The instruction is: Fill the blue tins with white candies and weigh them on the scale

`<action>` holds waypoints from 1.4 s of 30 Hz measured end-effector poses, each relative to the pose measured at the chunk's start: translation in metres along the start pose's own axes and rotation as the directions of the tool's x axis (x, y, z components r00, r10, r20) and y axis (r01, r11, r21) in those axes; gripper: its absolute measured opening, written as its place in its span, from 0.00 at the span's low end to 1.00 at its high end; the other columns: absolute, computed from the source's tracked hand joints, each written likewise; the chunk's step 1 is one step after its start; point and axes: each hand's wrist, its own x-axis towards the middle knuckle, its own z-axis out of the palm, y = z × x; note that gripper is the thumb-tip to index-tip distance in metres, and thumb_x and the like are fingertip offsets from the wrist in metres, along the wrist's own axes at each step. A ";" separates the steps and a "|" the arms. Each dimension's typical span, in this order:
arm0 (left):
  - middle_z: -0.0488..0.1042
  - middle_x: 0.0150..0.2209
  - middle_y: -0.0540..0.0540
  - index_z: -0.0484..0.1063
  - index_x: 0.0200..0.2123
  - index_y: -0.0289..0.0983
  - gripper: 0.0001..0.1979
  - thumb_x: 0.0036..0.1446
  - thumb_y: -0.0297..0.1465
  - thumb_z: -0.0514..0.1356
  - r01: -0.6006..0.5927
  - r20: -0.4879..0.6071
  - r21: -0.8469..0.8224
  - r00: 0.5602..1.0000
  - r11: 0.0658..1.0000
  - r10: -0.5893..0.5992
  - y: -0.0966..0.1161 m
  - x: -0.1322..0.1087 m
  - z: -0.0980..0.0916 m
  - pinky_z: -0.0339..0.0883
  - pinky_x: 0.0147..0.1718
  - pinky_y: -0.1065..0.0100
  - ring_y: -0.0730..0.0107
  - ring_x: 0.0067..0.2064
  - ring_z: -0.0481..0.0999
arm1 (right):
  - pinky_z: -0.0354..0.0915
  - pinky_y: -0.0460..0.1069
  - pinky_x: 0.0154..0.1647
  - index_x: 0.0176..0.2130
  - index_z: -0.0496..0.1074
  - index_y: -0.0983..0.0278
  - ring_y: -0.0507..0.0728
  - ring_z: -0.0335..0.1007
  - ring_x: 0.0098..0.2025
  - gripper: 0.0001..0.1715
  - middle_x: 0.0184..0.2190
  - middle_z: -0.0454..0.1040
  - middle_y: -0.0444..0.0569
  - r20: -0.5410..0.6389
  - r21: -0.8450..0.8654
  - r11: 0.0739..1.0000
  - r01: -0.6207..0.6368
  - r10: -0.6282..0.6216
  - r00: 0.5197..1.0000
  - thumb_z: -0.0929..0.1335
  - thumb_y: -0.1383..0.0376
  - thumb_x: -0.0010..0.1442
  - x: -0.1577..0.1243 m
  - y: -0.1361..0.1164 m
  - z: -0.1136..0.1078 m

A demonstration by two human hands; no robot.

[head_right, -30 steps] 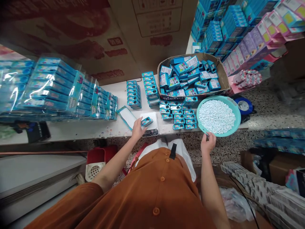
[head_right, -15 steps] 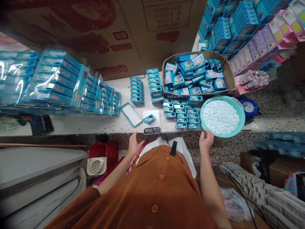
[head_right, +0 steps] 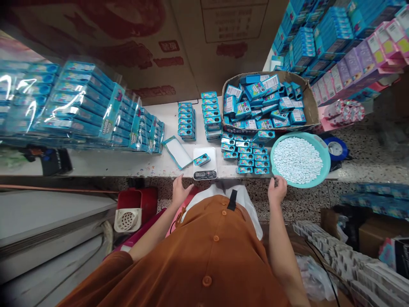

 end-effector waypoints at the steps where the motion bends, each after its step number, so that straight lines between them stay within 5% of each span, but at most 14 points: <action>1: 0.65 0.54 0.36 0.56 0.58 0.36 0.32 0.52 0.38 0.62 0.005 -0.013 -0.009 1.000 1.000 -0.005 0.003 0.003 0.001 0.58 0.57 0.48 0.49 0.59 0.62 | 0.65 0.54 0.44 0.40 0.72 0.67 0.58 0.67 0.39 0.16 0.39 0.71 0.56 -0.006 -0.004 1.000 -0.001 0.001 1.000 0.63 0.59 0.57 0.000 0.002 0.000; 8: 0.65 0.56 0.34 0.58 0.58 0.35 0.36 0.47 0.37 0.66 -0.002 -0.054 -0.179 0.999 0.984 -0.008 0.039 0.062 0.020 0.56 0.59 0.50 0.49 0.60 0.62 | 0.65 0.55 0.44 0.39 0.72 0.65 0.58 0.66 0.38 0.15 0.38 0.71 0.54 0.002 -0.012 0.999 0.037 -0.037 0.999 0.63 0.59 0.57 0.002 0.006 -0.003; 12: 0.72 0.48 0.38 0.67 0.48 0.35 0.24 0.47 0.35 0.64 0.035 -0.040 -0.319 0.998 0.947 -0.051 0.054 0.091 0.034 0.61 0.54 0.51 0.52 0.53 0.69 | 0.65 0.55 0.45 0.40 0.71 0.64 0.58 0.66 0.41 0.14 0.39 0.71 0.54 -0.006 -0.007 0.998 0.056 -0.056 0.998 0.63 0.60 0.58 0.005 0.009 -0.010; 15: 0.74 0.42 0.41 0.68 0.44 0.36 0.18 0.51 0.37 0.61 -0.008 -0.025 -0.356 1.000 0.934 -0.001 0.077 0.094 0.024 0.66 0.49 0.55 0.57 0.46 0.73 | 0.64 0.55 0.47 0.41 0.71 0.64 0.59 0.66 0.42 0.13 0.40 0.72 0.54 -0.012 -0.010 0.997 0.071 -0.071 0.997 0.63 0.61 0.59 0.010 0.017 -0.016; 18: 0.74 0.44 0.42 0.68 0.47 0.36 0.20 0.51 0.38 0.62 -0.123 -0.101 -0.365 0.991 0.923 0.092 0.130 0.086 -0.002 0.66 0.48 0.59 0.60 0.47 0.72 | 0.63 0.56 0.49 0.41 0.71 0.64 0.59 0.66 0.43 0.13 0.40 0.72 0.54 -0.022 -0.006 0.998 0.061 -0.061 0.998 0.62 0.62 0.59 0.019 0.028 -0.020; 22: 0.74 0.45 0.45 0.69 0.48 0.38 0.20 0.52 0.37 0.63 -0.341 -0.227 -0.376 0.936 0.862 0.271 0.247 0.071 -0.022 0.65 0.48 0.62 0.63 0.47 0.72 | 0.64 0.55 0.49 0.41 0.71 0.64 0.59 0.66 0.45 0.12 0.40 0.72 0.54 -0.019 0.045 0.998 0.045 -0.045 0.999 0.62 0.63 0.60 0.038 0.051 -0.025; 26: 0.73 0.47 0.44 0.69 0.50 0.40 0.19 0.54 0.35 0.62 -0.535 -0.132 -0.400 0.837 0.744 0.531 0.352 0.068 0.027 0.64 0.50 0.61 0.62 0.49 0.72 | 0.64 0.56 0.50 0.42 0.71 0.64 0.59 0.67 0.46 0.13 0.41 0.72 0.54 -0.029 0.092 0.995 0.022 -0.019 0.999 0.62 0.63 0.60 0.060 0.084 -0.037; 29: 0.75 0.44 0.42 0.70 0.48 0.39 0.16 0.55 0.33 0.61 -0.598 0.026 -0.389 0.753 0.701 0.657 0.394 0.071 0.091 0.66 0.48 0.59 0.60 0.46 0.73 | 0.64 0.57 0.50 0.42 0.71 0.64 0.60 0.67 0.46 0.13 0.41 0.72 0.55 -0.053 0.096 0.995 -0.009 0.014 0.999 0.62 0.62 0.61 0.075 0.109 -0.051; 33: 0.74 0.45 0.41 0.68 0.50 0.39 0.17 0.57 0.33 0.59 -0.621 0.106 -0.342 0.720 0.705 0.686 0.413 0.070 0.144 0.64 0.48 0.57 0.58 0.48 0.71 | 0.64 0.57 0.51 0.42 0.71 0.64 0.60 0.67 0.48 0.13 0.42 0.72 0.55 -0.043 0.116 0.993 -0.032 0.037 0.998 0.61 0.61 0.62 0.086 0.131 -0.067; 42: 0.73 0.45 0.40 0.69 0.50 0.38 0.17 0.57 0.33 0.58 -0.623 0.119 -0.215 0.747 0.752 0.654 0.426 0.068 0.159 0.63 0.47 0.56 0.55 0.47 0.70 | 0.64 0.57 0.53 0.42 0.72 0.63 0.60 0.68 0.48 0.14 0.43 0.73 0.55 0.013 0.163 0.985 -0.060 0.059 0.998 0.61 0.61 0.62 0.096 0.154 -0.076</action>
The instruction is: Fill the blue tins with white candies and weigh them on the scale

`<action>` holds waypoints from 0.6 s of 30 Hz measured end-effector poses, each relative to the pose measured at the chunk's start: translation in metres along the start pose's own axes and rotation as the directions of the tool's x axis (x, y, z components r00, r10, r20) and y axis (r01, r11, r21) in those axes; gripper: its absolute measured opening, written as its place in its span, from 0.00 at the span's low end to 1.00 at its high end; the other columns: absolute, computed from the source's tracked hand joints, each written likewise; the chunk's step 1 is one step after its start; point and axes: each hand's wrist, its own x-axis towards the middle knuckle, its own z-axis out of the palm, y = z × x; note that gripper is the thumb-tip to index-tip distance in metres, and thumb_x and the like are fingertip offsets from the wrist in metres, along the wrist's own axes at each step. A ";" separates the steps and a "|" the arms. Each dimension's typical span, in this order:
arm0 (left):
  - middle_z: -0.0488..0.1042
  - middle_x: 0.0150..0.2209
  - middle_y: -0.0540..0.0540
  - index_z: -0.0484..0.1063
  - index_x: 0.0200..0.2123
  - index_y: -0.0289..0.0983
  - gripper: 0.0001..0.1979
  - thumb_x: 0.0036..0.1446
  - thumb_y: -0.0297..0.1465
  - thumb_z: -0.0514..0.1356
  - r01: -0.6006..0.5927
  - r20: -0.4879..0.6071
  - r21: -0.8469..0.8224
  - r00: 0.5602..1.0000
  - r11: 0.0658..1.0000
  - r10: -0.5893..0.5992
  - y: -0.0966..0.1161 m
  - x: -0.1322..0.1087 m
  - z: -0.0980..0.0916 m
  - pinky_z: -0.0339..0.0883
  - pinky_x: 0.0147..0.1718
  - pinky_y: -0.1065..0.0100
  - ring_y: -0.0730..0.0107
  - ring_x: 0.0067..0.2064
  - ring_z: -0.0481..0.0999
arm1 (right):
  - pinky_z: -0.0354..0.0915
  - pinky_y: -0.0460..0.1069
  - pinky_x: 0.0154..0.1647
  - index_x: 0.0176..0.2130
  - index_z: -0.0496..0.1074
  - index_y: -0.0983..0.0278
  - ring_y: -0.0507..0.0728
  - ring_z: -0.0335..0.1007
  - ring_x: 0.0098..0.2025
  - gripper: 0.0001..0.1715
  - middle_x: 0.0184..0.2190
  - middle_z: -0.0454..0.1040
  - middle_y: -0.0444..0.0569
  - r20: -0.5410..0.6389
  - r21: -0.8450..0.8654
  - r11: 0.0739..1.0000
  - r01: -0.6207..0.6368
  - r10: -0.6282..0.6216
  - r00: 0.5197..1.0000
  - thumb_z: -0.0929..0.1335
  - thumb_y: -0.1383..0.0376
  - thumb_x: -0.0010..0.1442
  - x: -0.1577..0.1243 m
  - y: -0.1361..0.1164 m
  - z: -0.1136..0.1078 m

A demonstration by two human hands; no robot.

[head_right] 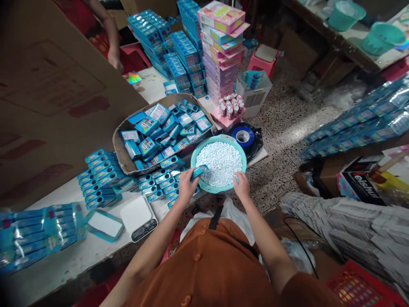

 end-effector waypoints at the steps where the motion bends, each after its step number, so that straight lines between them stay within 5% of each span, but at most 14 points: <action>1: 0.73 0.44 0.40 0.69 0.50 0.38 0.16 0.57 0.33 0.58 0.009 -0.004 0.002 1.000 1.000 -0.009 0.000 0.000 0.002 0.63 0.47 0.56 0.55 0.46 0.70 | 0.64 0.57 0.53 0.42 0.72 0.63 0.60 0.68 0.48 0.14 0.43 0.73 0.55 0.012 0.001 1.000 0.000 0.000 1.000 0.61 0.61 0.62 0.002 0.002 -0.001; 18: 0.72 0.47 0.41 0.68 0.52 0.39 0.18 0.58 0.33 0.58 0.051 -0.044 -0.018 0.998 0.999 -0.052 0.018 -0.014 0.008 0.62 0.50 0.56 0.57 0.49 0.69 | 0.64 0.56 0.53 0.42 0.72 0.63 0.59 0.68 0.48 0.14 0.43 0.73 0.54 0.058 0.016 1.000 0.022 -0.023 0.998 0.61 0.62 0.61 0.011 0.011 -0.009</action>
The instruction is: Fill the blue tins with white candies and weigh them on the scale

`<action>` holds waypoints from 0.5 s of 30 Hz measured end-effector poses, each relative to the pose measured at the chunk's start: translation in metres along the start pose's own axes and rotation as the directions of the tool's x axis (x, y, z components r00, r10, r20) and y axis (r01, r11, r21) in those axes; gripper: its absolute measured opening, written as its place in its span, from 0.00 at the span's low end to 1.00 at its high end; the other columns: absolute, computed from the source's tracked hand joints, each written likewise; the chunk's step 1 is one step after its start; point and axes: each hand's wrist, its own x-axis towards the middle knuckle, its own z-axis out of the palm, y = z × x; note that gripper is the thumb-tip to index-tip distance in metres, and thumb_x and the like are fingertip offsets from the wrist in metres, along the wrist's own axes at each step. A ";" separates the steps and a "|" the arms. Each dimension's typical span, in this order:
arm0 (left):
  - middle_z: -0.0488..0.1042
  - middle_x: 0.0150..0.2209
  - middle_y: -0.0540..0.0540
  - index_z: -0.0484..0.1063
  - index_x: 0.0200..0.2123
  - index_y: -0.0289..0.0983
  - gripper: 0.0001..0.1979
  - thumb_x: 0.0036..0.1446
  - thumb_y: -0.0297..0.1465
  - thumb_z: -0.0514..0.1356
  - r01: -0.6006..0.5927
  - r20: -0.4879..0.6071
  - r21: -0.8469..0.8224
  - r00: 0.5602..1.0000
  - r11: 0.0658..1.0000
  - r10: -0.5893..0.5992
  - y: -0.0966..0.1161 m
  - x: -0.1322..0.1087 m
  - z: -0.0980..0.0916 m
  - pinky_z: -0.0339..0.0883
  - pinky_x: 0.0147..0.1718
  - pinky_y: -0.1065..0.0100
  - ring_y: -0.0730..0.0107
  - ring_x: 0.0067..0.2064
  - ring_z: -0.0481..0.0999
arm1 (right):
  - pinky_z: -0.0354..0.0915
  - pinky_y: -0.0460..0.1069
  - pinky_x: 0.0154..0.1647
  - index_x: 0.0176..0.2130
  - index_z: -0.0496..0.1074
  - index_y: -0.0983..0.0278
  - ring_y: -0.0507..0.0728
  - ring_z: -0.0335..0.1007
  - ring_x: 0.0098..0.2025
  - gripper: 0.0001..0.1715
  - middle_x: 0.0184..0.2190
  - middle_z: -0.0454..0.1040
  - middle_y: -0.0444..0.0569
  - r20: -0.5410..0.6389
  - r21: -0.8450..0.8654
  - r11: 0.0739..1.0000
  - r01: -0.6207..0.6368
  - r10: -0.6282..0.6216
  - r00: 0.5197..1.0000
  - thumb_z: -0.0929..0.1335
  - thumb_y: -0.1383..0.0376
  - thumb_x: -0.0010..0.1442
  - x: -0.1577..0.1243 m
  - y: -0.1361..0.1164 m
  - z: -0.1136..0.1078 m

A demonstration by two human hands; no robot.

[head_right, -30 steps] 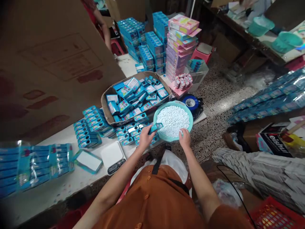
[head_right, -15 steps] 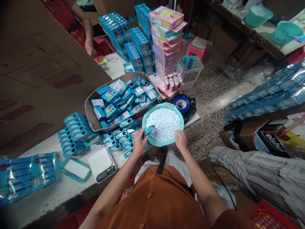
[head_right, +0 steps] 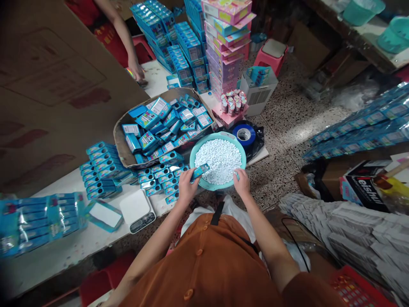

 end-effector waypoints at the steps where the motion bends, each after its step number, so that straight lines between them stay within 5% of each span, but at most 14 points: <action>1: 0.72 0.47 0.41 0.68 0.52 0.39 0.18 0.58 0.33 0.58 0.000 -0.009 -0.007 1.000 1.000 0.000 0.001 0.001 0.000 0.61 0.50 0.56 0.57 0.49 0.69 | 0.64 0.56 0.53 0.42 0.72 0.63 0.59 0.68 0.48 0.14 0.43 0.73 0.54 0.001 0.000 1.000 0.000 0.000 1.000 0.61 0.62 0.62 0.000 0.000 -0.001; 15: 0.73 0.45 0.40 0.69 0.50 0.38 0.17 0.57 0.32 0.58 0.005 0.042 0.009 0.999 1.000 -0.005 0.005 -0.011 0.005 0.63 0.47 0.55 0.55 0.47 0.69 | 0.64 0.56 0.52 0.42 0.72 0.64 0.60 0.68 0.48 0.14 0.43 0.73 0.55 -0.003 -0.014 1.000 0.018 -0.018 1.000 0.61 0.61 0.62 -0.001 -0.004 -0.007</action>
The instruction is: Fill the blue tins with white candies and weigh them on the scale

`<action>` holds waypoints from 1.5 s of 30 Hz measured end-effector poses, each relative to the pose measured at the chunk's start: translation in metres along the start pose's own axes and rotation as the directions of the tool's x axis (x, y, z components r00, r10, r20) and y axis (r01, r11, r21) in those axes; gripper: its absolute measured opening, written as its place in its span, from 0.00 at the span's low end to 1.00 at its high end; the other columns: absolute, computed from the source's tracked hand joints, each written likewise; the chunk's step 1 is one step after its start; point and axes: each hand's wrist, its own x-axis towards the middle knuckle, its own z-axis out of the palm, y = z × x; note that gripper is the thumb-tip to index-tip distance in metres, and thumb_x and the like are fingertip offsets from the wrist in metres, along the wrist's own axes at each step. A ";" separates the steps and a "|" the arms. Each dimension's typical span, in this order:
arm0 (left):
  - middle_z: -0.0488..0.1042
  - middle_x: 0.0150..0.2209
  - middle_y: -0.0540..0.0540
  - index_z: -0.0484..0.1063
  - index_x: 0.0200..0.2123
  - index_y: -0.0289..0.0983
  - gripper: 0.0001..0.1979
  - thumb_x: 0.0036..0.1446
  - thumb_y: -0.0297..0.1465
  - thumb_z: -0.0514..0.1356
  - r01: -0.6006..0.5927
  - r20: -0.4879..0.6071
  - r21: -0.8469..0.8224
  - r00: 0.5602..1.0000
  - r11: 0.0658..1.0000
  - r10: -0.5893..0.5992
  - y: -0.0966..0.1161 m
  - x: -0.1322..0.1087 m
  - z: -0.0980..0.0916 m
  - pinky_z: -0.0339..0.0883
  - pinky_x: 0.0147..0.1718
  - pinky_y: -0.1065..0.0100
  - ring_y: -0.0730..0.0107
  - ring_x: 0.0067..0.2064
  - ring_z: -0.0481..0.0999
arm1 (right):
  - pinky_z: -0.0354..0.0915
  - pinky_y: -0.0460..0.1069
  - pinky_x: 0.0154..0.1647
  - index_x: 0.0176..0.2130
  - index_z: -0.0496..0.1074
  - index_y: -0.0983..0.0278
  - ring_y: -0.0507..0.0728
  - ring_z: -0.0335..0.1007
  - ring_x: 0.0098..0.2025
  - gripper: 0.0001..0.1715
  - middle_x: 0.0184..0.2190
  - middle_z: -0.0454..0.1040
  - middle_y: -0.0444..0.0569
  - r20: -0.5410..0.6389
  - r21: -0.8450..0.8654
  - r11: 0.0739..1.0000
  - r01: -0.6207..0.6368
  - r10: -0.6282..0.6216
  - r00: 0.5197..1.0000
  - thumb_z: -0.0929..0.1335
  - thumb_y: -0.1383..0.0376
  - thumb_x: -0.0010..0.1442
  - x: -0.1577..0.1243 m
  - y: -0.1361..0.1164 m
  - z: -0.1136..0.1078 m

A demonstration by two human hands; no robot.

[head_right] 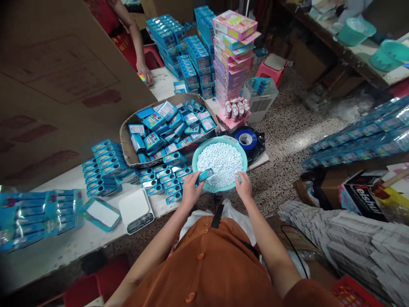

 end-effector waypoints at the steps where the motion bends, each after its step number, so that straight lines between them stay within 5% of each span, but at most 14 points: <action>1: 0.73 0.45 0.40 0.69 0.51 0.38 0.17 0.57 0.32 0.58 -0.003 -0.010 -0.009 1.000 1.000 0.003 -0.001 -0.001 0.001 0.63 0.48 0.55 0.55 0.47 0.69 | 0.64 0.56 0.52 0.42 0.72 0.64 0.60 0.68 0.48 0.14 0.43 0.73 0.55 -0.003 -0.001 1.000 0.000 0.000 1.000 0.61 0.61 0.62 0.000 -0.001 0.000; 6: 0.74 0.45 0.40 0.69 0.49 0.38 0.16 0.57 0.32 0.58 0.039 -0.048 -0.069 0.998 0.997 -0.043 -0.008 -0.006 0.006 0.64 0.48 0.54 0.55 0.47 0.71 | 0.64 0.56 0.52 0.42 0.72 0.63 0.60 0.68 0.48 0.14 0.43 0.73 0.55 -0.006 -0.006 1.000 0.018 -0.018 1.000 0.61 0.61 0.62 -0.002 -0.002 0.002; 13: 0.74 0.42 0.45 0.67 0.46 0.39 0.17 0.54 0.38 0.61 0.260 -0.019 -0.384 0.957 0.886 -0.289 -0.011 -0.021 0.002 0.67 0.45 0.60 0.62 0.43 0.74 | 0.65 0.56 0.51 0.42 0.72 0.63 0.60 0.69 0.46 0.15 0.43 0.72 0.55 -0.014 0.006 1.000 0.005 -0.005 1.000 0.61 0.60 0.61 -0.007 0.000 0.003; 20: 0.71 0.40 0.45 0.61 0.46 0.39 0.18 0.55 0.39 0.60 0.231 -0.063 -0.574 0.944 0.785 -0.324 -0.014 -0.056 -0.022 0.68 0.43 0.64 0.67 0.41 0.74 | 0.66 0.57 0.47 0.42 0.71 0.64 0.59 0.68 0.41 0.15 0.41 0.72 0.55 -0.006 0.017 0.997 0.073 -0.073 0.997 0.62 0.60 0.61 -0.001 -0.005 0.012; 28: 0.68 0.50 0.41 0.56 0.54 0.40 0.25 0.56 0.38 0.60 0.282 -0.291 -0.558 0.814 0.780 -0.502 -0.065 -0.129 -0.088 0.68 0.48 0.62 0.65 0.49 0.73 | 0.66 0.56 0.43 0.41 0.71 0.65 0.58 0.67 0.37 0.16 0.39 0.71 0.55 -0.006 0.021 0.992 0.126 -0.126 0.992 0.62 0.58 0.59 0.002 -0.019 0.032; 35: 0.71 0.47 0.42 0.63 0.51 0.39 0.23 0.53 0.38 0.62 0.527 -0.493 -0.377 0.581 0.761 -0.647 -0.157 -0.216 -0.168 0.66 0.50 0.59 0.62 0.48 0.73 | 0.66 0.55 0.41 0.40 0.72 0.66 0.58 0.67 0.37 0.18 0.38 0.71 0.55 -0.010 -0.020 0.993 0.120 -0.121 0.993 0.63 0.57 0.57 -0.025 -0.067 0.063; 38: 0.73 0.45 0.44 0.64 0.50 0.39 0.22 0.52 0.37 0.62 0.556 -0.433 -0.364 0.609 0.747 -0.664 -0.201 -0.230 -0.189 0.67 0.46 0.61 0.64 0.44 0.74 | 0.66 0.55 0.41 0.40 0.72 0.66 0.58 0.67 0.36 0.17 0.38 0.71 0.55 -0.023 -0.053 0.993 0.106 -0.108 0.994 0.63 0.57 0.57 -0.044 -0.093 0.077; 45: 0.72 0.43 0.44 0.64 0.46 0.38 0.18 0.51 0.31 0.61 0.462 -0.261 -0.316 0.797 0.829 -0.544 -0.272 -0.211 -0.201 0.65 0.45 0.62 0.63 0.44 0.73 | 0.66 0.54 0.41 0.39 0.73 0.66 0.58 0.68 0.37 0.17 0.37 0.72 0.56 -0.076 -0.123 0.989 0.088 -0.098 0.992 0.63 0.58 0.57 -0.092 -0.144 0.100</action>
